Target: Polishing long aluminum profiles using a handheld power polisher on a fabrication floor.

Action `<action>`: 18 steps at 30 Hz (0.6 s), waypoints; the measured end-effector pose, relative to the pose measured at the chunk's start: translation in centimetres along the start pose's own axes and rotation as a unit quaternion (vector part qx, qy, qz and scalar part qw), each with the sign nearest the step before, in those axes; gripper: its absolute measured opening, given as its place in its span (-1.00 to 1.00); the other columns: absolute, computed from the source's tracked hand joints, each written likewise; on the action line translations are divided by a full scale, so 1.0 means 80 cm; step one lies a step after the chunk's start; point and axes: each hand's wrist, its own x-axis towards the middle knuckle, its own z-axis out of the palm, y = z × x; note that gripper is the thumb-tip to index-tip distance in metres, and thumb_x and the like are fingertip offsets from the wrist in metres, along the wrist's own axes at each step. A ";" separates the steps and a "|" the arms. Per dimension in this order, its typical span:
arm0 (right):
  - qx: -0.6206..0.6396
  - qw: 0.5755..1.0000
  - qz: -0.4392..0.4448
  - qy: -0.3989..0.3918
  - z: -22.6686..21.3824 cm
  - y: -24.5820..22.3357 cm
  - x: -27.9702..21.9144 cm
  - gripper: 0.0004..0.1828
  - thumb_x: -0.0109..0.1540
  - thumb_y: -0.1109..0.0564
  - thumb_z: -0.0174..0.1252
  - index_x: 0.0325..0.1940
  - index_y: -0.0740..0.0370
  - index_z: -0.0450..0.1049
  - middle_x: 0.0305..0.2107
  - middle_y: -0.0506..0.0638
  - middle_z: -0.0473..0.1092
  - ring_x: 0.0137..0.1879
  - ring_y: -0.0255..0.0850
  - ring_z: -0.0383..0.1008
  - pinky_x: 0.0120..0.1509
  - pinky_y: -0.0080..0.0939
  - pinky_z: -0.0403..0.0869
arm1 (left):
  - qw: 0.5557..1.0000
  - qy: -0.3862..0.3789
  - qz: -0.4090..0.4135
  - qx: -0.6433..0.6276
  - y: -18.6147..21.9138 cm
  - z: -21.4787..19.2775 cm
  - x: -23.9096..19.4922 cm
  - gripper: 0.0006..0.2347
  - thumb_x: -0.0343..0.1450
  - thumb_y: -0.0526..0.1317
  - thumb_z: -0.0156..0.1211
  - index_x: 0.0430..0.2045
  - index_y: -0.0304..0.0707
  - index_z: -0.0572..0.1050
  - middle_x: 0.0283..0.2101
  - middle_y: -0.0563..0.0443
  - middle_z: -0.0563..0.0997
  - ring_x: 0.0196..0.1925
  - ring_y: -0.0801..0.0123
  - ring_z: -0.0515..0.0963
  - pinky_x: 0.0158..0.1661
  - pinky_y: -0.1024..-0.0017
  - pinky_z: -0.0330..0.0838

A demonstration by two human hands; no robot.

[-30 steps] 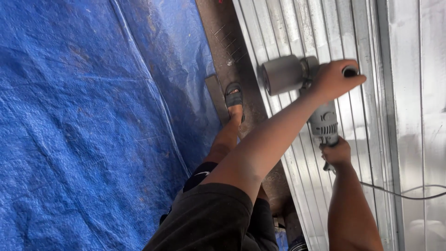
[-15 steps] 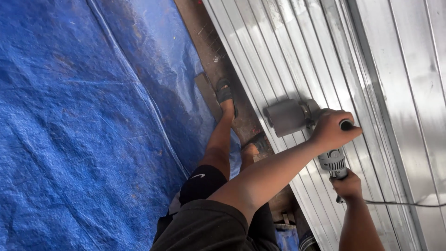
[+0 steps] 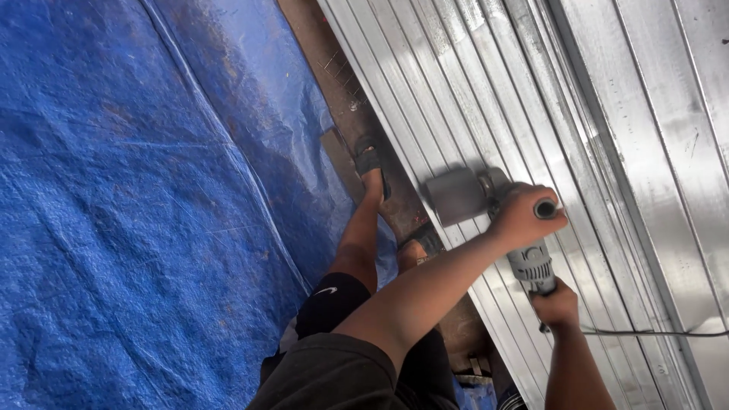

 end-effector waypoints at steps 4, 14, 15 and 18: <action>0.036 0.999 -0.029 -0.010 -0.002 -0.083 0.009 -0.36 0.05 0.11 0.35 0.22 0.34 0.54 -0.12 0.39 0.57 0.06 0.30 0.57 0.15 0.28 0.51 | 0.998 0.026 0.045 0.044 0.012 -0.052 0.045 -0.83 0.45 -0.16 0.24 -0.53 -0.12 0.44 -0.57 -0.02 0.51 -0.44 0.13 0.58 -0.15 0.22 0.47; 0.042 0.991 -0.129 -0.010 -0.022 -0.224 0.037 -0.50 0.06 0.13 0.26 0.05 0.42 0.55 -0.18 0.44 0.53 0.10 0.43 0.50 0.10 0.39 0.46 | 0.965 0.169 0.124 0.156 -0.007 -0.140 0.142 -0.80 0.40 -0.11 0.24 -0.63 -0.02 0.42 -0.67 0.07 0.50 -0.57 0.21 0.61 -0.40 0.34 0.47; 0.041 0.990 -0.131 -0.010 -0.027 -0.230 0.034 -0.50 0.06 0.13 0.26 0.05 0.42 0.55 -0.18 0.44 0.53 0.10 0.43 0.50 0.10 0.39 0.46 | 0.965 0.171 0.125 0.156 -0.008 -0.141 0.143 -0.80 0.40 -0.11 0.24 -0.63 -0.02 0.42 -0.67 0.07 0.50 -0.57 0.21 0.61 -0.40 0.34 0.47; 0.030 0.990 -0.139 -0.013 -0.034 -0.225 0.026 -0.51 0.06 0.16 0.25 0.03 0.48 0.53 -0.19 0.48 0.52 0.10 0.46 0.50 0.10 0.38 0.46 | 0.959 0.190 0.129 0.164 -0.003 -0.139 0.132 -0.79 0.41 -0.11 0.23 -0.64 -0.01 0.41 -0.67 0.08 0.48 -0.57 0.18 0.60 -0.44 0.34 0.45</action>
